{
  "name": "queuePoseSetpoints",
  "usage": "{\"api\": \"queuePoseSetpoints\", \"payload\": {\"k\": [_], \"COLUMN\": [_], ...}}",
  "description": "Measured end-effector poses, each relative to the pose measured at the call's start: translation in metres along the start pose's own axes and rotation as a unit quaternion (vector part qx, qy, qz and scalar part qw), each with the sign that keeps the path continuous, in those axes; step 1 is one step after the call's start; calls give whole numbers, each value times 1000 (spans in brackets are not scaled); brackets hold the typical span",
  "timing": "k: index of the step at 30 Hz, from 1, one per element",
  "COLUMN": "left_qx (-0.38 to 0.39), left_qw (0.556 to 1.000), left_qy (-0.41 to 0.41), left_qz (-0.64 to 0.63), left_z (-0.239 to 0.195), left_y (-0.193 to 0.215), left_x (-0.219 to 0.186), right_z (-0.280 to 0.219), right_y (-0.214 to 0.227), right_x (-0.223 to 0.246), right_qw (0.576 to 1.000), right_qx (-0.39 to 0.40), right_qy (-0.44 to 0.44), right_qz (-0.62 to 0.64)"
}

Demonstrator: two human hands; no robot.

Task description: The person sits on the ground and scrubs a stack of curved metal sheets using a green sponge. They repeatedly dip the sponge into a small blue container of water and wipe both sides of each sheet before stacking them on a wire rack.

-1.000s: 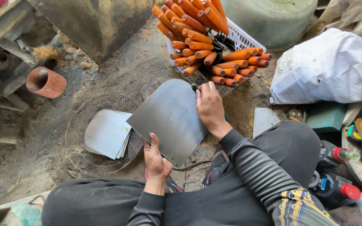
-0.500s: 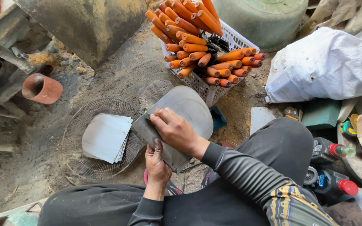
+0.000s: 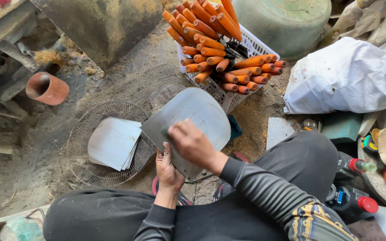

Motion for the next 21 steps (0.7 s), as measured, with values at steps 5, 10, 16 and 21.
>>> {"api": "queuePoseSetpoints", "payload": {"k": [5,10,16,21], "left_qx": [-1,-16,13,-18], "left_qw": [1000,999,999,999], "left_qy": [-17,-42,-38,-40], "left_qz": [10,15,-5,-4], "left_z": [-4,-2,3,1], "left_y": [-7,-9,-17,-18], "left_x": [-6,-15,-14,-16], "right_z": [6,4,-13,-20], "right_y": [20,46,5,34], "right_x": [-44,-79,6,-80], "right_qw": [995,981,999,985], "right_qx": [-30,-58,-8,-22], "right_qy": [-55,-128,25,-128], "right_qz": [-79,-131,-34,-114]}}
Point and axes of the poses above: each hand's wrist, its own z-axis towards the middle knuckle, its own y-axis out of the back of the hand, x = y × z, the point moved 7 cm from there along z, towards the middle knuckle, and after that the axes turned 5 degrees about y, right-handed, at the moved point
